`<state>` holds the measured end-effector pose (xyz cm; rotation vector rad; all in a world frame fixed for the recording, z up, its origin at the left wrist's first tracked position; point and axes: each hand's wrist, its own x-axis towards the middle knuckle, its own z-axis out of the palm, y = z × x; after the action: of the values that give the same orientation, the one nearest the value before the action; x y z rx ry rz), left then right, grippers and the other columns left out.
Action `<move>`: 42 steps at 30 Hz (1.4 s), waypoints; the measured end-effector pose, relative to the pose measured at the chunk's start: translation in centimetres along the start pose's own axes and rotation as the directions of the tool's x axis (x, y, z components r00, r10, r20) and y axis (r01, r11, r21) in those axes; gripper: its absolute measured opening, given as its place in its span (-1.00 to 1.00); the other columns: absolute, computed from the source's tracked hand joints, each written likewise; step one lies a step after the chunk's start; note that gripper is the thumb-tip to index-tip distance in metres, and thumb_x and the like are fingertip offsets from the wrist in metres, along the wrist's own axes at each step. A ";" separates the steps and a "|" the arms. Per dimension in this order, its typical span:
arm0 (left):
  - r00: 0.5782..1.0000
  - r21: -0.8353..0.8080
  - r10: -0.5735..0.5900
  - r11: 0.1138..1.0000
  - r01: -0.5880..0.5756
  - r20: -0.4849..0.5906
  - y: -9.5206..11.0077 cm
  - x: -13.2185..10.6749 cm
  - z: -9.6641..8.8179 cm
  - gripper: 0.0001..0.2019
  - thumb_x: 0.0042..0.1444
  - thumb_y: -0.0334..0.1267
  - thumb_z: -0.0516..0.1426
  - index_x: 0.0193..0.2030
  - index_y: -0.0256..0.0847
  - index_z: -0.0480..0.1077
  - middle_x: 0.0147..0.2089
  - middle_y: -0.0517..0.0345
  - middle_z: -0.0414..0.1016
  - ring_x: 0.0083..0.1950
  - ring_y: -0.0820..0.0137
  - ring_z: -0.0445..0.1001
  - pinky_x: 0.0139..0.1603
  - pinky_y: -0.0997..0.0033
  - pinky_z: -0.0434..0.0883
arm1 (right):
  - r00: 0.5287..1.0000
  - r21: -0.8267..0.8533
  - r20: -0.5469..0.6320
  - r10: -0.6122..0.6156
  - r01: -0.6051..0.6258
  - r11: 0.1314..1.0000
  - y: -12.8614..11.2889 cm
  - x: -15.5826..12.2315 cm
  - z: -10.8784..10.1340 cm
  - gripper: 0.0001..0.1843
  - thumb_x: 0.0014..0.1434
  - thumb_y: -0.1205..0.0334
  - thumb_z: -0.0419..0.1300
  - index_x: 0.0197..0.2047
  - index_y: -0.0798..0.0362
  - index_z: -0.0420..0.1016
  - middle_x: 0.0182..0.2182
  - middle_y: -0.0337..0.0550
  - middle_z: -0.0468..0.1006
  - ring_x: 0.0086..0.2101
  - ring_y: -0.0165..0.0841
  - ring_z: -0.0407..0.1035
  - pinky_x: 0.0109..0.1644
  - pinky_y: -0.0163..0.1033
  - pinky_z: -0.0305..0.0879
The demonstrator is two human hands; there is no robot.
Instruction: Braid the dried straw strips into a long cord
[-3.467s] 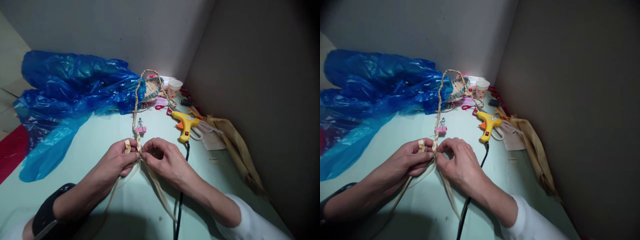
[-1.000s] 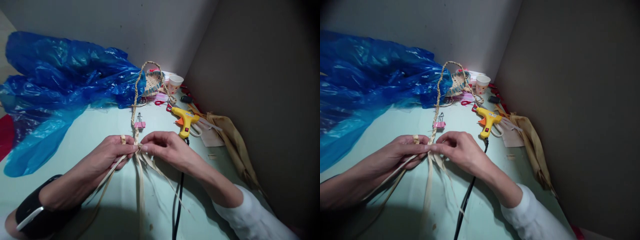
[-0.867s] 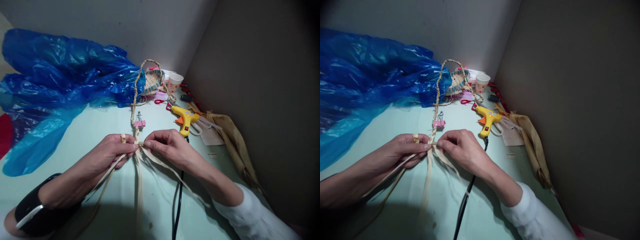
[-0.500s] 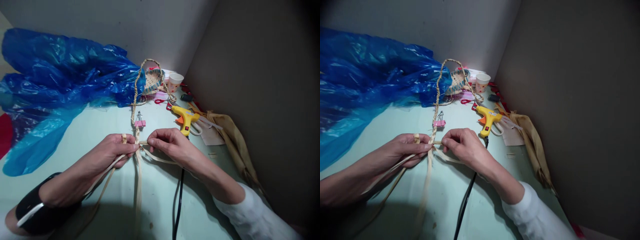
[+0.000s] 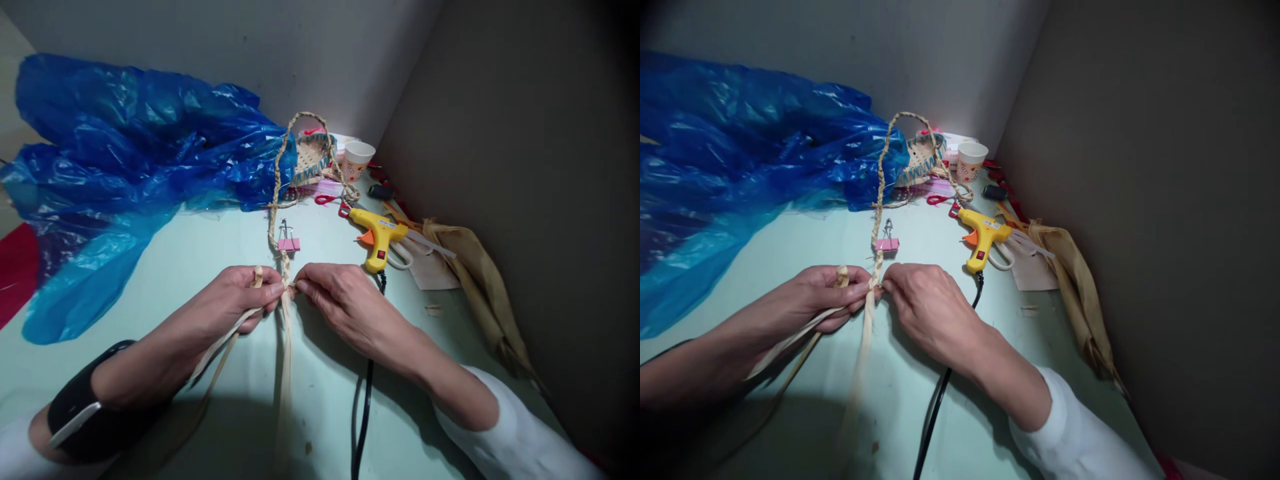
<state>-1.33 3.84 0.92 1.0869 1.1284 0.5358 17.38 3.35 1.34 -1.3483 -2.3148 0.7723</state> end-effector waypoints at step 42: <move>0.996 -0.159 -0.031 0.987 0.017 -0.084 -0.5 0.1 0.2 -0.86 0.08 -0.22 0.21 -0.27 -0.23 0.41 -0.57 0.33 0.24 -0.59 0.64 0.03 -0.61 0.61 -0.08 | 0.958 0.375 0.262 0.117 -0.213 0.902 1.1 -0.3 -2.3 -0.89 0.06 0.39 0.08 -0.46 0.13 0.41 -0.56 -0.30 0.35 -0.53 -0.52 0.13 -0.49 -0.40 0.03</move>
<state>-1.23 3.66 0.47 0.9192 1.1527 0.6469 19.50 4.18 2.45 -1.3301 -2.0583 1.4434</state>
